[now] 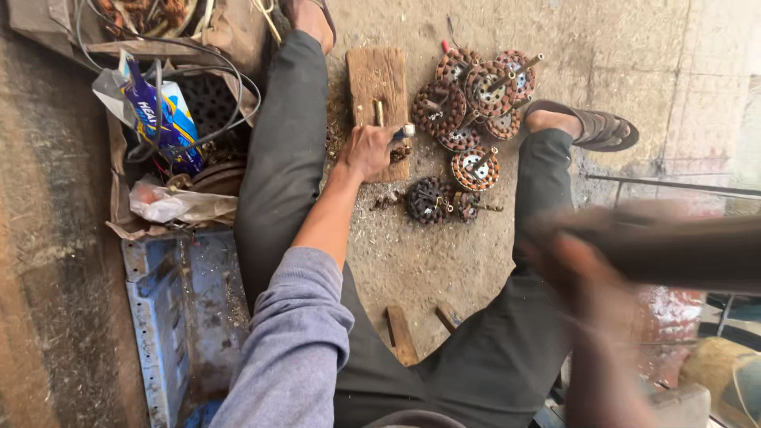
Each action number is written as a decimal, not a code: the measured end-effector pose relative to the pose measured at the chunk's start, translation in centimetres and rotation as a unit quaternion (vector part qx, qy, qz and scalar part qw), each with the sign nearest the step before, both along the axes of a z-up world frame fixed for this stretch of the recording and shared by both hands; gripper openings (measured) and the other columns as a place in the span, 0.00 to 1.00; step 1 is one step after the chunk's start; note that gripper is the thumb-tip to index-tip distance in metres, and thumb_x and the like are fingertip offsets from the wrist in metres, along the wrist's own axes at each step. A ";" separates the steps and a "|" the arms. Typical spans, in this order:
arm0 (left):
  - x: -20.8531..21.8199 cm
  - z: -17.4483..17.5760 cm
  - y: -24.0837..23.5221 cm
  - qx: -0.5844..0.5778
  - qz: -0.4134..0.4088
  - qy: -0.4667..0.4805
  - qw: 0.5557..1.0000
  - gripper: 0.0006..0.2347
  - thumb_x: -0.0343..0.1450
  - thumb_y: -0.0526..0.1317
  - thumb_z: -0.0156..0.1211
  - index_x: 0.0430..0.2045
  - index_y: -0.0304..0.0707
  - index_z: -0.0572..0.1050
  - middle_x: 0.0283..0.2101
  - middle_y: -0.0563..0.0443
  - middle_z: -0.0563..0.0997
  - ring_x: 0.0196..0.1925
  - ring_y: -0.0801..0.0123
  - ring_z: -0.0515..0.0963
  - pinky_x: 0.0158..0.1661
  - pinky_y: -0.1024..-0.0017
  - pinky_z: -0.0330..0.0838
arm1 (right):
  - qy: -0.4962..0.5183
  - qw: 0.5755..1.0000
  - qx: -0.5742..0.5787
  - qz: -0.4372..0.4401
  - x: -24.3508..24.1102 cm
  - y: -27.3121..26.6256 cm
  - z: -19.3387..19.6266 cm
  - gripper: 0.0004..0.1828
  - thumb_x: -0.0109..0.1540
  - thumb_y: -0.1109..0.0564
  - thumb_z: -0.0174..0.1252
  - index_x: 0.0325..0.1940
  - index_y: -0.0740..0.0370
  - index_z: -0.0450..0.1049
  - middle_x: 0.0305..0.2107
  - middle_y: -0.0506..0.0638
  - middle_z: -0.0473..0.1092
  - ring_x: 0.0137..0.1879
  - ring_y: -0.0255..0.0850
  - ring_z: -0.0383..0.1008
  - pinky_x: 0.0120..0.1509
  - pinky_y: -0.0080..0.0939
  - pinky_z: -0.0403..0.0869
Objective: The person sits on the ground and uses a hammer and a chisel to strike and separate parts of circular electrical components placed on a wooden block. The person repeatedly hammers the components to break them apart.
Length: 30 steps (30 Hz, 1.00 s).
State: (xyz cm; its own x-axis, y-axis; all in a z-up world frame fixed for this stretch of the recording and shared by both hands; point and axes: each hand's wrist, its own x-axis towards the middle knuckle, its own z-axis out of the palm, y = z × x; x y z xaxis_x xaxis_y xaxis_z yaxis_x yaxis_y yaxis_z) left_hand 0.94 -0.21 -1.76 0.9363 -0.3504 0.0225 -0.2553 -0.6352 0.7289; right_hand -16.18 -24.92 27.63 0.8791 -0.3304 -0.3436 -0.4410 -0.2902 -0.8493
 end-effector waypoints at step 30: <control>1.2 1.4 2.1 0.064 0.037 -0.179 0.981 0.27 0.63 0.65 0.52 0.45 0.47 0.81 0.27 0.51 0.84 0.27 0.61 0.85 0.30 0.50 0.78 | 0.359 0.887 0.271 0.100 1.2 3.2 -4.5 0.07 0.52 0.65 0.56 0.31 0.64 0.65 0.16 0.54 0.66 0.17 0.43 0.66 0.18 0.45 0.67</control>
